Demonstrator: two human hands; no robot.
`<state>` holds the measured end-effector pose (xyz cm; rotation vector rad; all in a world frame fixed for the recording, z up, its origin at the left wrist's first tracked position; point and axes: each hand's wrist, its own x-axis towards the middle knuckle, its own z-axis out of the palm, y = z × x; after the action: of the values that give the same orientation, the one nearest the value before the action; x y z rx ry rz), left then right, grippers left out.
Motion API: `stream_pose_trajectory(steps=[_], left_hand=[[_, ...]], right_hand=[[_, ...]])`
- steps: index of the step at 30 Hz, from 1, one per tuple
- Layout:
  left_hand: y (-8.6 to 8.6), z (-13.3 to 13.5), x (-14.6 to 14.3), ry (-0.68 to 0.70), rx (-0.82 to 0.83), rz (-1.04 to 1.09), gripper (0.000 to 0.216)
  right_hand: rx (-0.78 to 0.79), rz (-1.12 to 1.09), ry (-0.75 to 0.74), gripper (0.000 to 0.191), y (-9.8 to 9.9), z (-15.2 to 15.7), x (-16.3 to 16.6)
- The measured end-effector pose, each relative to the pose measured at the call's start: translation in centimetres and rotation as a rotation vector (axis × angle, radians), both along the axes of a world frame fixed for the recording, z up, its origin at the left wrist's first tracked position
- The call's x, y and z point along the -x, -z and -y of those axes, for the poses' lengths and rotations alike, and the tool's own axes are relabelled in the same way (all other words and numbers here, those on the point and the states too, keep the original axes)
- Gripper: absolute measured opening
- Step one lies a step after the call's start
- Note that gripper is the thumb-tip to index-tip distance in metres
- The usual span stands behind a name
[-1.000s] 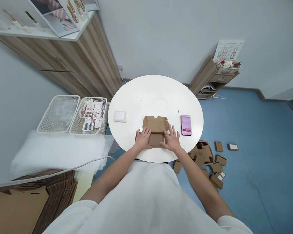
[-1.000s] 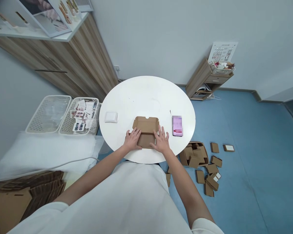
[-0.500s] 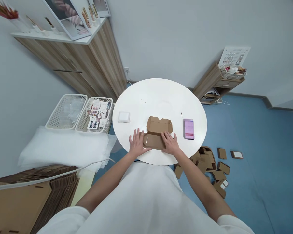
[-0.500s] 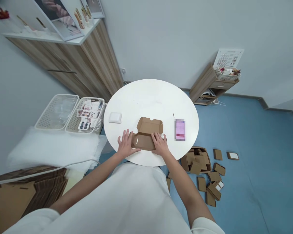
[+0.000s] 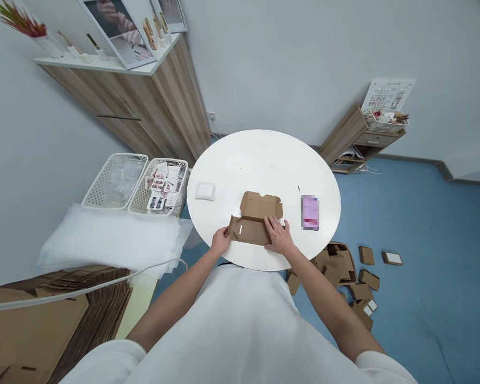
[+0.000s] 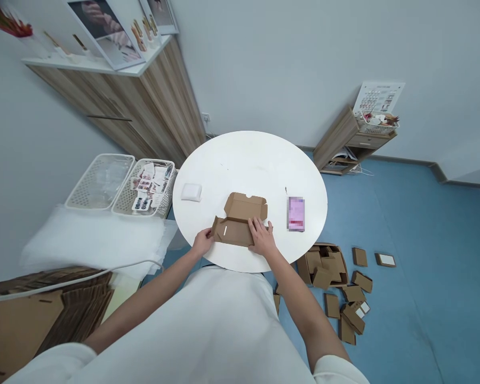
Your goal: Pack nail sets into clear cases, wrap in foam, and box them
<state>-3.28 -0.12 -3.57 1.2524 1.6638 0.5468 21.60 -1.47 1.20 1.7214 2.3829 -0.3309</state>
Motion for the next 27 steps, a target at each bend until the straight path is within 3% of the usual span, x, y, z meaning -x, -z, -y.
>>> stream_pose_trajectory(steps=[10, 18, 23, 27], left_hand=[[-2.9, 0.7, -2.2, 0.006, -0.037, 0.113, 0.033], [-3.9, 0.5, -2.9, 0.055, -0.053, 0.073, 0.038], [-4.0, -0.5, -2.8, 0.058, -0.048, -0.028, 0.02], [-4.0, -1.5, -2.5, 0.073, -0.04, -0.191, 0.022]], right_hand=[[0.037, -0.019, 0.047, 0.102, -0.2, 0.1, 0.9], [0.024, -0.036, 0.054, 0.107, 0.1, 0.1, 1.2], [0.031, -0.026, 0.035, 0.109, 0.2, 0.3, 1.1], [0.033, -0.03, -0.02, 0.113, 0.2, 0.4, 0.9]])
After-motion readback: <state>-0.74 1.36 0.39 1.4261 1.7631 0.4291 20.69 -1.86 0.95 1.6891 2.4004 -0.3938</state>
